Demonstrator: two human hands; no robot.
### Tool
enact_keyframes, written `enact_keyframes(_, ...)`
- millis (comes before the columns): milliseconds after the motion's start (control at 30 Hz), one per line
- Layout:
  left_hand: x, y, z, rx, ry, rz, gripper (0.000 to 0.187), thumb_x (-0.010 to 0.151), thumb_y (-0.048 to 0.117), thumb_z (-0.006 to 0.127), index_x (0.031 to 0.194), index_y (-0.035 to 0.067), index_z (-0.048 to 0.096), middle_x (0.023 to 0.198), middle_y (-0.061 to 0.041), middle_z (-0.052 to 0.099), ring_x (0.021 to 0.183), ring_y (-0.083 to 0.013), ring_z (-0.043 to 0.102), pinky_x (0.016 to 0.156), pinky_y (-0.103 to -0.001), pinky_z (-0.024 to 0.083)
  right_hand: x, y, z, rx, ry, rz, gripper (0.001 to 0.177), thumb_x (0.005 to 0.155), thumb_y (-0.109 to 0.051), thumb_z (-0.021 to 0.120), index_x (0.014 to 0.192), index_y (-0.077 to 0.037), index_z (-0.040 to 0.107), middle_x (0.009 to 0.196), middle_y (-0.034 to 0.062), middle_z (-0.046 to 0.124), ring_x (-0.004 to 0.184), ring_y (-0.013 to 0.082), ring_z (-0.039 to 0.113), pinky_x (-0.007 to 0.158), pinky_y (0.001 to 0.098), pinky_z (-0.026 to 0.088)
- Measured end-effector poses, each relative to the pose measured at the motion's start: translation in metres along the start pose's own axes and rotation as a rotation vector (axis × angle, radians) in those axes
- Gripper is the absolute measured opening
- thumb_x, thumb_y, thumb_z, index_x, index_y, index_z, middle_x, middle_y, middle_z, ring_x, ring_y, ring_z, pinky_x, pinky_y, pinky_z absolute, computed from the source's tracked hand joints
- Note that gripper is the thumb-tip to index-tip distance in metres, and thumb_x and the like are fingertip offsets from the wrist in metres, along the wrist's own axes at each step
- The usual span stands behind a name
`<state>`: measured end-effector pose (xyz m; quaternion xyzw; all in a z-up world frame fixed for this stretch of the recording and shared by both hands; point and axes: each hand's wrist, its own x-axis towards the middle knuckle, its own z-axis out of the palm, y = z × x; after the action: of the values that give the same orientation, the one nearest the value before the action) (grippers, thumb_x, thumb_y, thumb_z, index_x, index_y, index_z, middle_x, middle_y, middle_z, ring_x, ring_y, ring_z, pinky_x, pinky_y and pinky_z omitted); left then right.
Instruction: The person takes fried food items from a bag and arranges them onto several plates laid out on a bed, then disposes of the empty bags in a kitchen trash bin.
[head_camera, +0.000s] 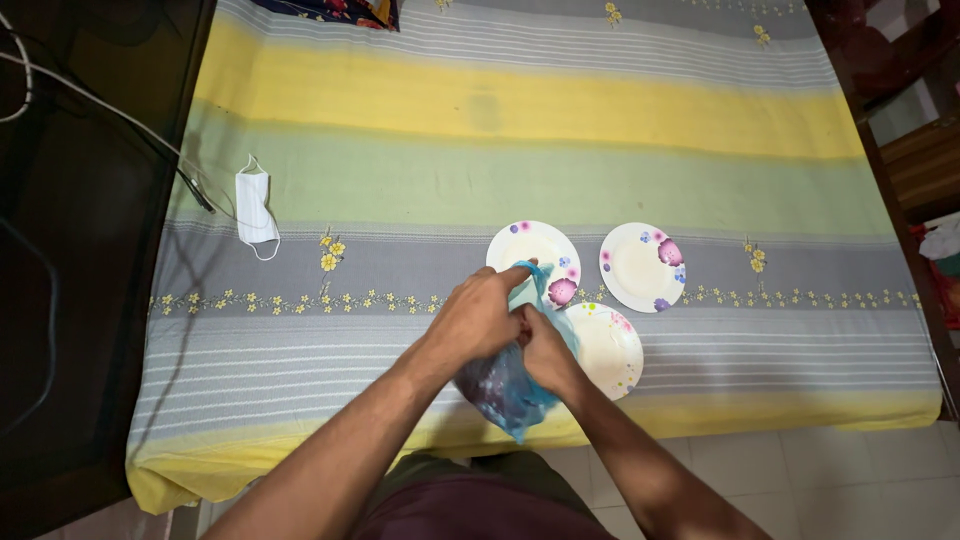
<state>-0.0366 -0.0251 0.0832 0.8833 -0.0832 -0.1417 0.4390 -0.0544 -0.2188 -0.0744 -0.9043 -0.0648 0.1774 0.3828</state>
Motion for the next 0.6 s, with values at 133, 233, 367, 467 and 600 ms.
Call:
enact_keyframes(133, 0.013, -0.019, -0.002, -0.011, 0.002, 0.047, 0.057, 0.072, 0.010, 0.077, 0.129, 0.014, 0.068, 0.113, -0.023, 0.070, 0.104, -0.0366, 0.069, 0.094, -0.045, 0.056, -0.005, -0.006, -0.005, 0.435, 0.025, -0.069, 0.038, 0.085, -0.003, 0.078, 0.114, -0.001, 0.054, 0.102, 0.0120, 0.065, 0.094, 0.0208, 0.063, 0.084, 0.0341, 0.051)
enact_keyframes(233, 0.018, -0.027, -0.015, -0.174, -0.020, 0.117, 0.043, 0.077, 0.016, 0.074, 0.119, 0.012, 0.076, 0.114, -0.019, 0.074, 0.101, -0.0302, 0.074, 0.091, -0.040, 0.060, -0.014, -0.032, -0.030, 0.789, -0.017, 0.032, 0.036, 0.089, -0.002, 0.071, 0.122, -0.004, 0.056, 0.114, 0.0043, 0.069, 0.103, 0.0121, 0.066, 0.089, 0.0294, 0.055)
enact_keyframes(367, 0.034, -0.075, -0.009, -0.434, 0.142, -0.094, 0.043, 0.092, 0.034, 0.071, 0.129, 0.011, 0.064, 0.117, -0.015, 0.070, 0.096, -0.0228, 0.072, 0.084, -0.037, 0.058, -0.025, -0.078, -0.067, 0.832, -0.013, 0.197, 0.042, 0.087, -0.007, 0.069, 0.128, -0.004, 0.061, 0.107, 0.0107, 0.073, 0.089, 0.0179, 0.071, 0.076, 0.0334, 0.060)
enact_keyframes(467, 0.044, -0.106, 0.019, -0.645, -0.008, -0.258, 0.040, 0.098, 0.036, 0.069, 0.127, 0.009, 0.063, 0.113, -0.013, 0.070, 0.095, -0.0197, 0.068, 0.083, -0.035, 0.056, -0.026, -0.103, -0.085, 0.753, 0.000, 0.254, 0.046, 0.083, -0.006, 0.074, 0.127, -0.005, 0.061, 0.106, 0.0089, 0.074, 0.088, 0.0173, 0.073, 0.075, 0.0335, 0.061)
enact_keyframes(600, 0.042, -0.102, 0.052, -0.937, -0.101, -0.271, 0.030, 0.099, 0.026, 0.067, 0.109, 0.000, 0.076, 0.093, -0.013, 0.077, 0.079, -0.0224, 0.069, 0.072, -0.038, 0.058, -0.019, -0.082, -0.087, 0.650, 0.061, 0.057, 0.050, 0.078, -0.005, 0.069, 0.127, -0.004, 0.063, 0.107, 0.0067, 0.074, 0.092, 0.0137, 0.071, 0.079, 0.0300, 0.060)
